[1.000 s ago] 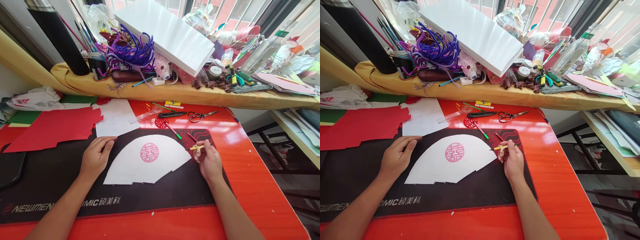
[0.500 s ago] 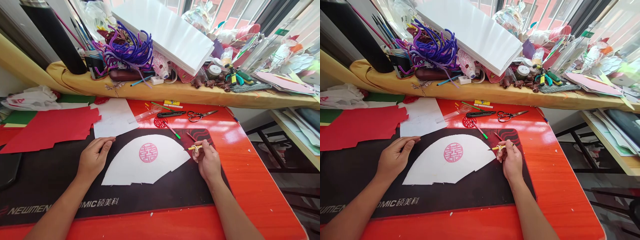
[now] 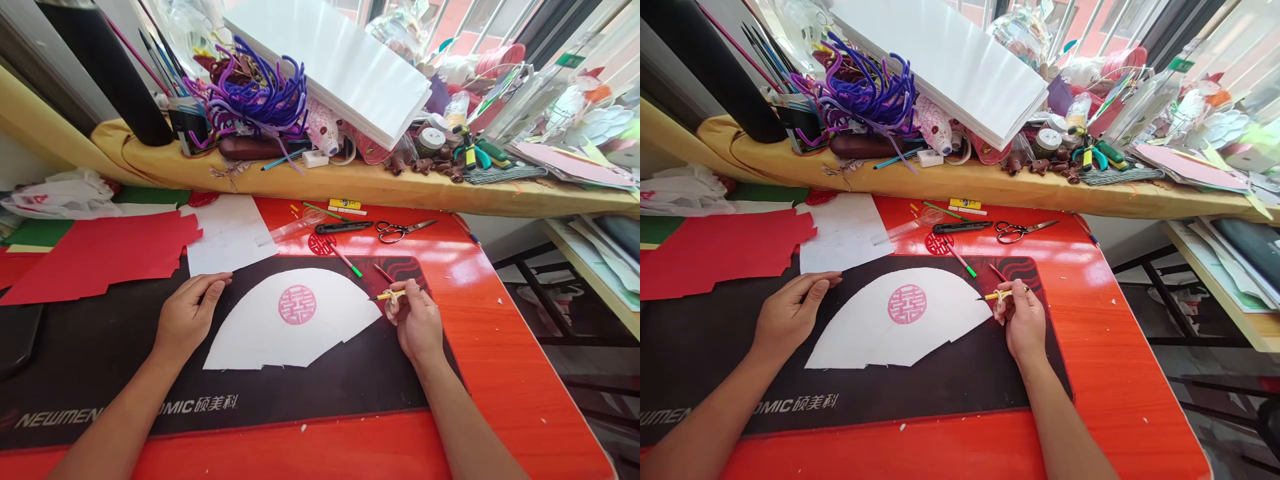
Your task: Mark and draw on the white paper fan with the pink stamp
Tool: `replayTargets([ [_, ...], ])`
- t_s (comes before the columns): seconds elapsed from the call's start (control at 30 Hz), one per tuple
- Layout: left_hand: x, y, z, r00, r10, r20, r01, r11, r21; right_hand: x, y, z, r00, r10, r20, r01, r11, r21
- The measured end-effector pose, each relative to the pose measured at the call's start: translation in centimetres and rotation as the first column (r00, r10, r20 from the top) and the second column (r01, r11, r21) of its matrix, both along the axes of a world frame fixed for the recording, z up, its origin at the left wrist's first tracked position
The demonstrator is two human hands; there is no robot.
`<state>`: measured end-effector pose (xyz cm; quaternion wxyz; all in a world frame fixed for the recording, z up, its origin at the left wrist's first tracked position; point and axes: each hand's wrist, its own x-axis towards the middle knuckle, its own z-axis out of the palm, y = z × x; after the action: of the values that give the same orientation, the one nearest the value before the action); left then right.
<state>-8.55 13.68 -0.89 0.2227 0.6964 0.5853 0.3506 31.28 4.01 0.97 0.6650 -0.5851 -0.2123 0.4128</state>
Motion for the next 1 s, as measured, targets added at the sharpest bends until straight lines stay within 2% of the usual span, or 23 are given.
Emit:
replayTargets([
  [1.0,-0.01,0.36,-0.14,1.000,-0.023,-0.015,0.023,1.000,0.016,-0.12,-0.02,-0.03,1.000,-0.019,-0.022,0.020,0.999,0.037],
])
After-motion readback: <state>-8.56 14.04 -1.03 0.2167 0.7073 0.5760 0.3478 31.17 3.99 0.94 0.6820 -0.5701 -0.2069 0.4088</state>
